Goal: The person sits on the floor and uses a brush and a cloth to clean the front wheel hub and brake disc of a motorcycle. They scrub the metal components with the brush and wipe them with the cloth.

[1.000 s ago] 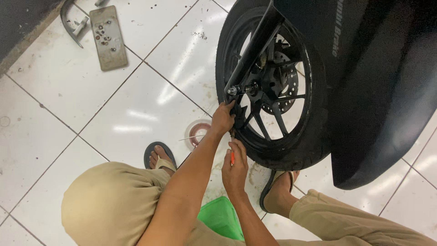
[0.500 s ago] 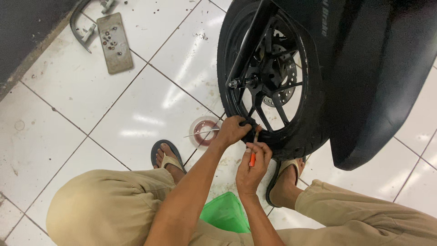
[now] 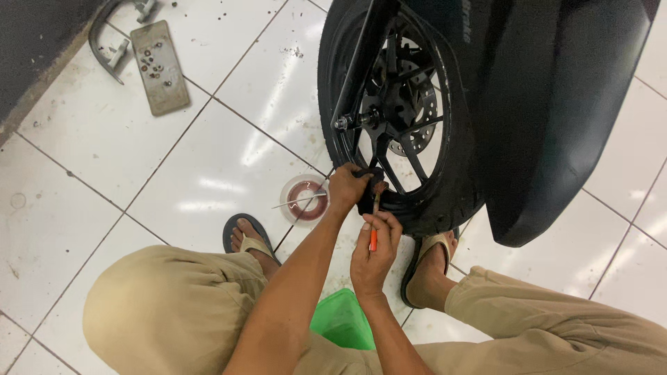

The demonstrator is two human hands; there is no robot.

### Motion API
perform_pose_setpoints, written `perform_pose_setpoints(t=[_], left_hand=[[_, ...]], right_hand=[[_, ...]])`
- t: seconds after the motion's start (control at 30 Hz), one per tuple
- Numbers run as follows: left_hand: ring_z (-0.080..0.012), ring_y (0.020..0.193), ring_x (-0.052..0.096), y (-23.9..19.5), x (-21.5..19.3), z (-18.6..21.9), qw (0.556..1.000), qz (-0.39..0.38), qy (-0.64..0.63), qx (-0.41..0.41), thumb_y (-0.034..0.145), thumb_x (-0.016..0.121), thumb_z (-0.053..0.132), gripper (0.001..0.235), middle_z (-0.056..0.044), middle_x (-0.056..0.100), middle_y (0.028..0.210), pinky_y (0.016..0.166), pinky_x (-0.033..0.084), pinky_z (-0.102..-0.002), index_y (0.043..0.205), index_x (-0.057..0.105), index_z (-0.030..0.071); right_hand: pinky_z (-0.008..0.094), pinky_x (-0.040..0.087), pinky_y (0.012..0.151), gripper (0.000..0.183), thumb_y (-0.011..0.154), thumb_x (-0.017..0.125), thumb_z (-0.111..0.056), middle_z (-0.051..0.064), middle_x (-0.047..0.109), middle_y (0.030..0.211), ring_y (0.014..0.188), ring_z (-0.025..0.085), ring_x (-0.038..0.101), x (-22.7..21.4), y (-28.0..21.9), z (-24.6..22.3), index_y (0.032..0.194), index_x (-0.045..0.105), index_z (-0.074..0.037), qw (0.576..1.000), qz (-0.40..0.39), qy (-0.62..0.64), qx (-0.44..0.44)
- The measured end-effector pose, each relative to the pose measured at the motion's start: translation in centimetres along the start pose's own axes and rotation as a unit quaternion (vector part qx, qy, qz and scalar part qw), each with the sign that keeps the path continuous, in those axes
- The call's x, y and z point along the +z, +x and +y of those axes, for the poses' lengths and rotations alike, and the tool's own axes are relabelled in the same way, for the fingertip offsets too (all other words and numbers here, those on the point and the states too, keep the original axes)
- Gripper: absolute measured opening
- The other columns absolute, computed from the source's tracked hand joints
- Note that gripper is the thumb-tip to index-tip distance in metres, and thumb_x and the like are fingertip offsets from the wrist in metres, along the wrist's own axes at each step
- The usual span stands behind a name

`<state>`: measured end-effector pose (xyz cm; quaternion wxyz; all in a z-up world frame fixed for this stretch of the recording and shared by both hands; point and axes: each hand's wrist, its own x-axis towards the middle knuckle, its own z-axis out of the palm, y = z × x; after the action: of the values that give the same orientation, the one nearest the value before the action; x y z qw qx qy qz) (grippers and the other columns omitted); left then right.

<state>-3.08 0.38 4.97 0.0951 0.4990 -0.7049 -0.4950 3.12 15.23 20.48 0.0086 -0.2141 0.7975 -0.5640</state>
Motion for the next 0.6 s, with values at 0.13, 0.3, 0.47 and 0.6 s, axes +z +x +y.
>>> perform_pose_setpoints(t=[0.13, 0.3, 0.47, 0.6], left_hand=[[-0.0419, 0.082, 0.074, 3.3, -0.9, -1.1, 0.989, -0.124, -0.015, -0.081, 0.073, 0.082, 0.036, 0.042, -0.025, 0.074, 0.089, 0.059, 0.060, -0.049, 0.100, 0.077, 0.005], [-0.0384, 0.094, 0.074, 2.7, -3.5, -0.2, 0.992, -0.089, -0.063, -0.058, 0.075, 0.082, 0.037, 0.041, -0.018, 0.074, 0.096, 0.072, 0.060, -0.050, 0.107, 0.078, 0.011], [-0.0381, 0.118, 0.058, -3.3, -7.9, 7.1, 0.927, -0.172, -0.327, -0.062, 0.089, 0.077, 0.044, 0.056, -0.022, 0.064, 0.119, 0.101, 0.048, -0.052, 0.126, 0.068, 0.003], [-0.0279, 0.102, 0.060, -2.9, -6.3, 7.2, 0.922, -0.123, -0.367, -0.015, 0.093, 0.074, 0.041, 0.049, -0.014, 0.062, 0.103, 0.088, 0.051, -0.040, 0.121, 0.069, 0.001]], right_hand=[[0.049, 0.055, 0.093, 0.014, 0.104, 0.057, -0.007, 0.015, 0.055, 0.120, 0.113, 0.036, 0.065, 0.1, -0.1, -0.8, 0.109, 0.070, -0.006, 1.000, -0.011, 0.007, -0.014], [0.045, 0.058, 0.089, 0.015, 0.103, 0.057, -0.006, 0.014, 0.055, 0.119, 0.109, 0.033, 0.066, -0.1, 0.1, -1.4, 0.111, 0.069, -0.007, 1.000, -0.013, 0.016, -0.017], [0.042, 0.059, 0.082, 0.012, 0.102, 0.059, -0.008, 0.014, 0.055, 0.120, 0.098, 0.028, 0.067, -0.4, 0.7, -2.2, 0.111, 0.068, -0.005, 1.000, 0.004, 0.012, -0.029], [0.039, 0.061, 0.075, 0.011, 0.103, 0.058, -0.008, 0.015, 0.050, 0.125, 0.082, 0.019, 0.066, -0.2, 1.7, -2.2, 0.113, 0.061, -0.005, 0.998, 0.026, 0.045, -0.023]])
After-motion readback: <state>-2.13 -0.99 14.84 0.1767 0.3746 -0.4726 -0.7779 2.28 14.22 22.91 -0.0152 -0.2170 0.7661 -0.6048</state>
